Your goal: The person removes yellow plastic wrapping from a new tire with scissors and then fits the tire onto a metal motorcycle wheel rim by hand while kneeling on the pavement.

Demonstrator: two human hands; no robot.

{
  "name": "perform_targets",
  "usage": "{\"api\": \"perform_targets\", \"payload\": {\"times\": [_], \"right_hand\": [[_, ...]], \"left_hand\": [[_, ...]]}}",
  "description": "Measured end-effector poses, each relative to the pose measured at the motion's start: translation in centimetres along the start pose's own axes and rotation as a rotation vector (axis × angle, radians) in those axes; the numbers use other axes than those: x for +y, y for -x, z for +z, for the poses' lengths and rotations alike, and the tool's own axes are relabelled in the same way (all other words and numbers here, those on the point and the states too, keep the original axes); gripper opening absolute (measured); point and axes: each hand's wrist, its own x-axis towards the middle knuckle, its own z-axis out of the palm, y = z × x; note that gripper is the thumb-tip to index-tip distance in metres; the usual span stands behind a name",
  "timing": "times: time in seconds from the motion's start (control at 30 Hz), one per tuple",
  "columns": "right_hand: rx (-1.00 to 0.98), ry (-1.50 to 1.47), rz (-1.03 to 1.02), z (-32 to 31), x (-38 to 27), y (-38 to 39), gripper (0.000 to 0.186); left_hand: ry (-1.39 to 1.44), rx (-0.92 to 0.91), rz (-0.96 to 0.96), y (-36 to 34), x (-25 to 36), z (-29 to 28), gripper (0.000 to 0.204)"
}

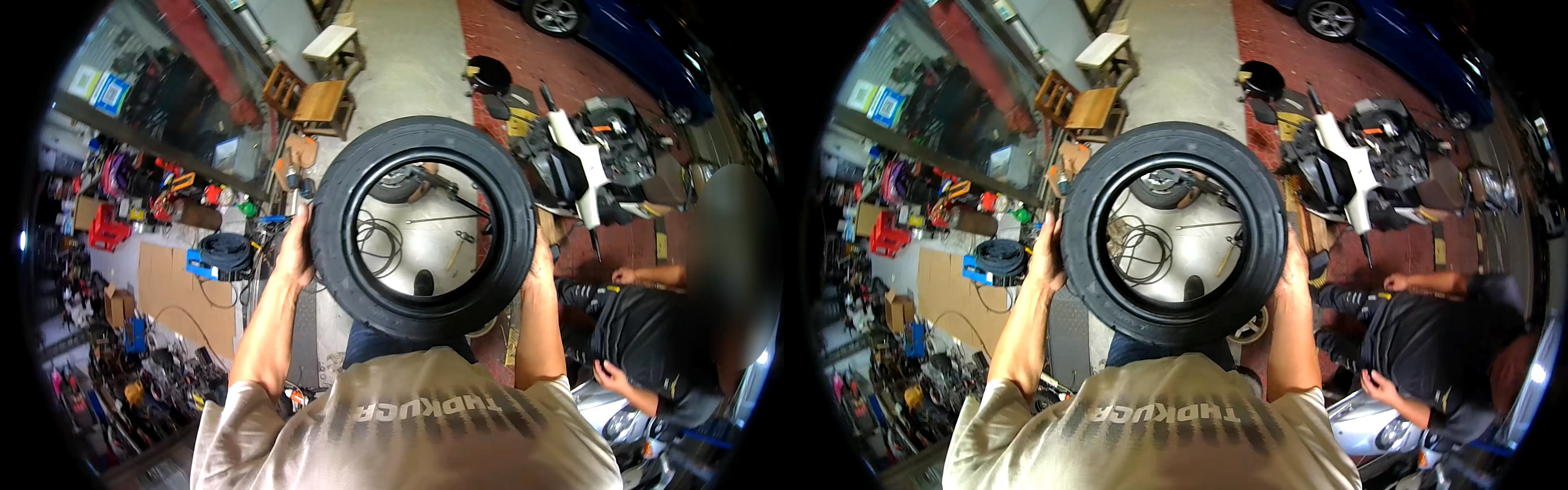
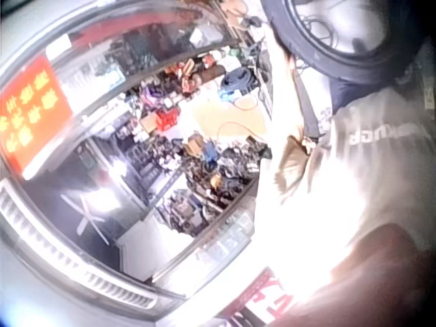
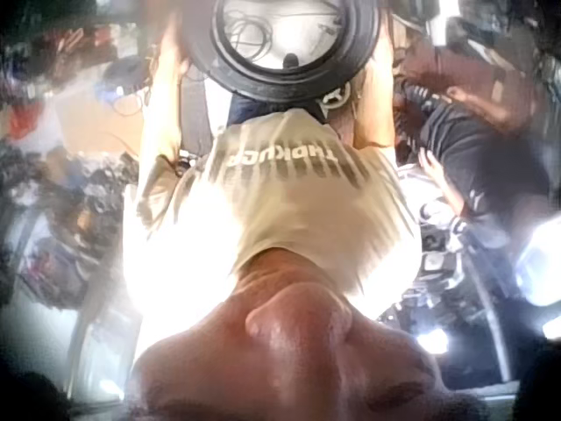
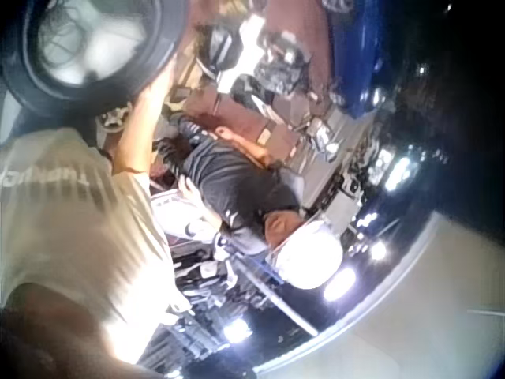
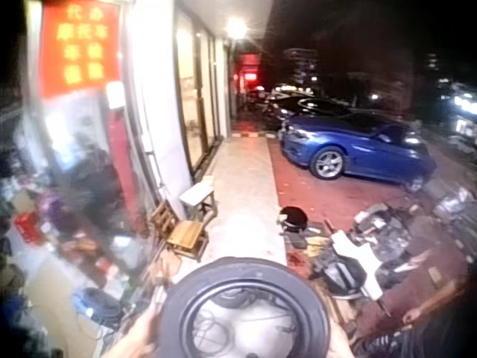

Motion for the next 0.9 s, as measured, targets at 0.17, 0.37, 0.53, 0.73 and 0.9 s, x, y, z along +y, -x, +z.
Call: {"api": "perform_targets", "payload": {"times": [0.17, 0.37, 0.53, 0.73, 0.9], "right_hand": [[0.006, -0.063, 0.044, 5.6, -0.2, -1.6, 0.033], [-0.015, -0.134, 0.031, 9.5, 4.1, -4.2, 0.035], [0.000, -0.097, -0.034, 16.7, 7.1, -3.4, 0.038], [-0.107, -0.132, 0.034, 17.2, 11.5, -5.0, 0.036], [-0.175, -0.131, 0.036, 19.9, 13.2, -4.9, 0.034]], "left_hand": [[0.068, 0.010, 0.025, -2.6, 4.3, -1.0, 0.090], [0.115, 0.005, 0.036, -3.5, 10.3, -4.0, 0.087], [0.087, 0.028, 0.086, -2.7, 14.1, -7.2, 0.076], [-0.002, 0.105, 0.126, -1.4, 17.0, -10.6, 0.076], [0.049, 0.069, 0.084, -0.9, 17.9, -13.9, 0.061]]}}
